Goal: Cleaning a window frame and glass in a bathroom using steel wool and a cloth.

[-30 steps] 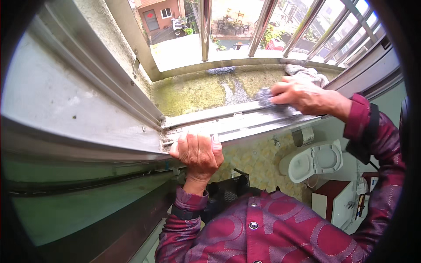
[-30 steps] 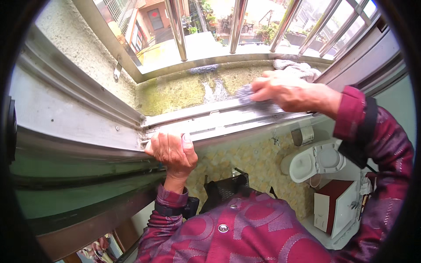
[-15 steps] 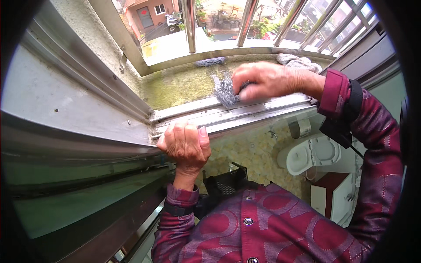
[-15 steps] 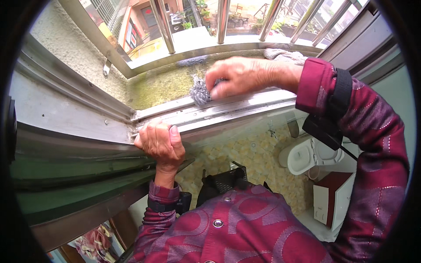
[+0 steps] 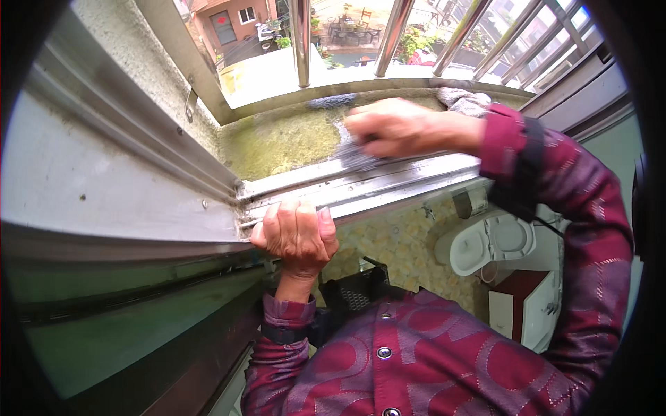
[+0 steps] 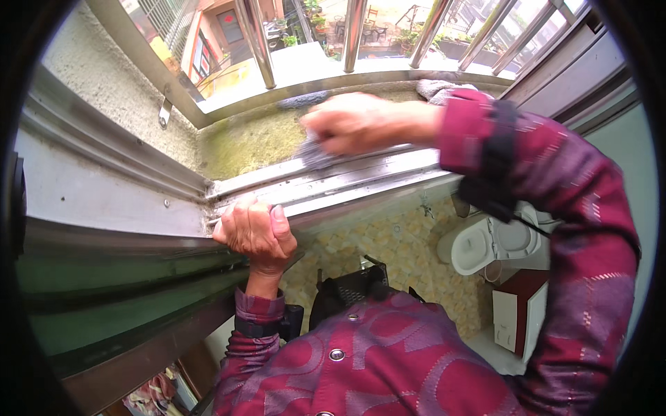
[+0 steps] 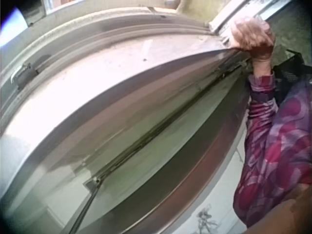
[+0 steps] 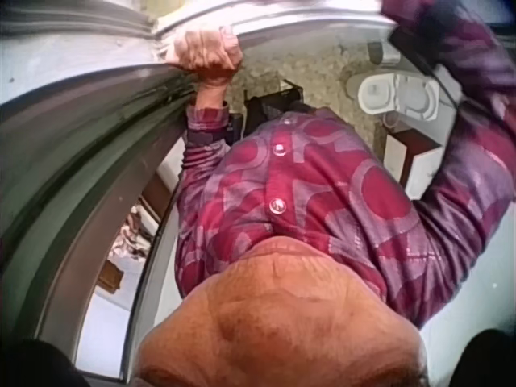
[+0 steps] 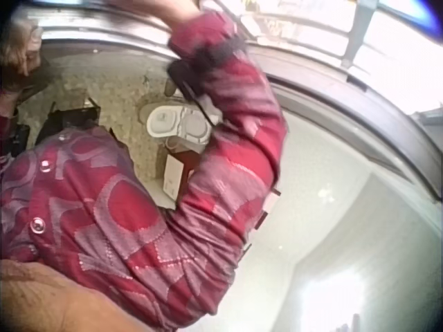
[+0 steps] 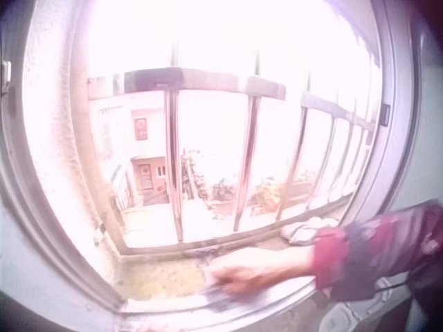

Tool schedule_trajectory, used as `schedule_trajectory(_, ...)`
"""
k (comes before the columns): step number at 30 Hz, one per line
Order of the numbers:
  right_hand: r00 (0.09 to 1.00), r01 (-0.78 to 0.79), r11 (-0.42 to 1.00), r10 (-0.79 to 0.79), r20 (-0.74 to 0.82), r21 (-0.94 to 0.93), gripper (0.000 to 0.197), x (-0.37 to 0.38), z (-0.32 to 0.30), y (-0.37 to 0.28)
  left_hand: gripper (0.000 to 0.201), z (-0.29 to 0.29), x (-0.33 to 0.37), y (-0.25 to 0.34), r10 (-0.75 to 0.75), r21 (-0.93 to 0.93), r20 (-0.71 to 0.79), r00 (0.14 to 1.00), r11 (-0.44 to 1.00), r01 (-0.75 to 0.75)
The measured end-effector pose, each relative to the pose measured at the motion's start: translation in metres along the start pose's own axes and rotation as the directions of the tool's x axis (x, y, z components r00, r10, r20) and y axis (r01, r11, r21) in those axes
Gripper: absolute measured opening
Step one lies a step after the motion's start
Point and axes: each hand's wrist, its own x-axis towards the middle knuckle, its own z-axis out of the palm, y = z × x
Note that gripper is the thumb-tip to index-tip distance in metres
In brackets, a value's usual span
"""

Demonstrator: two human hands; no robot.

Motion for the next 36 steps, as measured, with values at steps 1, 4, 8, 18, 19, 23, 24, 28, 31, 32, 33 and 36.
schedule_trajectory(1,0.981,0.159,0.987,-0.158,-0.115,0.002,0.011,0.027,0.018,-0.002,0.019,0.003,0.001,0.0,0.006,-0.014,0.0,1.0,1.0,-0.006)
schedule_trajectory(4,0.95,0.298,0.955,-0.297,-0.101,-0.006,0.01,0.088,0.033,-0.027,0.02,0.002,0.0,-0.001,-0.003,-0.025,-0.007,1.0,1.0,0.002)
schedule_trajectory(8,0.941,0.323,0.938,-0.332,-0.063,-0.125,0.009,0.046,0.017,0.001,0.022,0.0,-0.01,-0.01,-0.02,-0.006,0.013,1.0,1.0,0.02)
schedule_trajectory(18,0.959,0.27,0.959,-0.26,-0.112,0.086,0.012,0.11,0.029,-0.047,0.02,0.0,0.004,0.002,-0.03,-0.078,0.007,1.0,0.996,0.03)
schedule_trajectory(19,0.978,0.205,0.978,-0.202,-0.058,0.04,0.012,0.101,0.028,-0.044,0.02,-0.001,0.001,-0.002,-0.029,-0.06,-0.001,1.0,0.998,0.029)
schedule_trajectory(23,0.983,0.012,1.0,-0.008,0.183,-0.024,0.011,0.053,0.005,-0.014,0.02,-0.001,-0.007,-0.003,-0.03,0.021,-0.003,1.0,0.999,0.03)
schedule_trajectory(24,0.996,-0.05,0.996,0.044,0.084,0.07,0.012,0.045,0.009,-0.018,0.02,-0.002,-0.007,-0.001,-0.023,0.057,-0.003,1.0,0.998,0.023)
schedule_trajectory(28,0.981,0.141,0.989,-0.135,-0.141,0.036,0.015,0.105,0.033,-0.055,0.023,0.002,0.0,0.002,0.019,0.0,-0.034,0.999,1.0,-0.019)
schedule_trajectory(31,0.998,0.051,0.998,-0.052,0.036,0.029,0.016,0.1,0.022,-0.055,0.022,0.001,-0.002,-0.003,0.026,0.015,-0.054,0.998,1.0,-0.025)
schedule_trajectory(32,0.995,0.068,0.996,-0.064,0.075,-0.06,0.017,0.085,0.01,-0.048,0.021,0.001,-0.004,-0.005,0.024,0.02,-0.06,0.998,1.0,-0.023)
schedule_trajectory(33,0.978,-0.03,0.997,0.045,0.203,-0.073,0.017,0.072,0.0,-0.04,0.021,-0.002,-0.006,-0.007,0.032,0.035,-0.05,0.998,0.999,-0.03)
schedule_trajectory(36,0.979,-0.095,0.992,0.109,0.17,-0.087,0.018,0.066,-0.002,-0.043,0.021,0.002,-0.004,0.0,0.029,0.066,-0.047,0.998,0.997,-0.026)
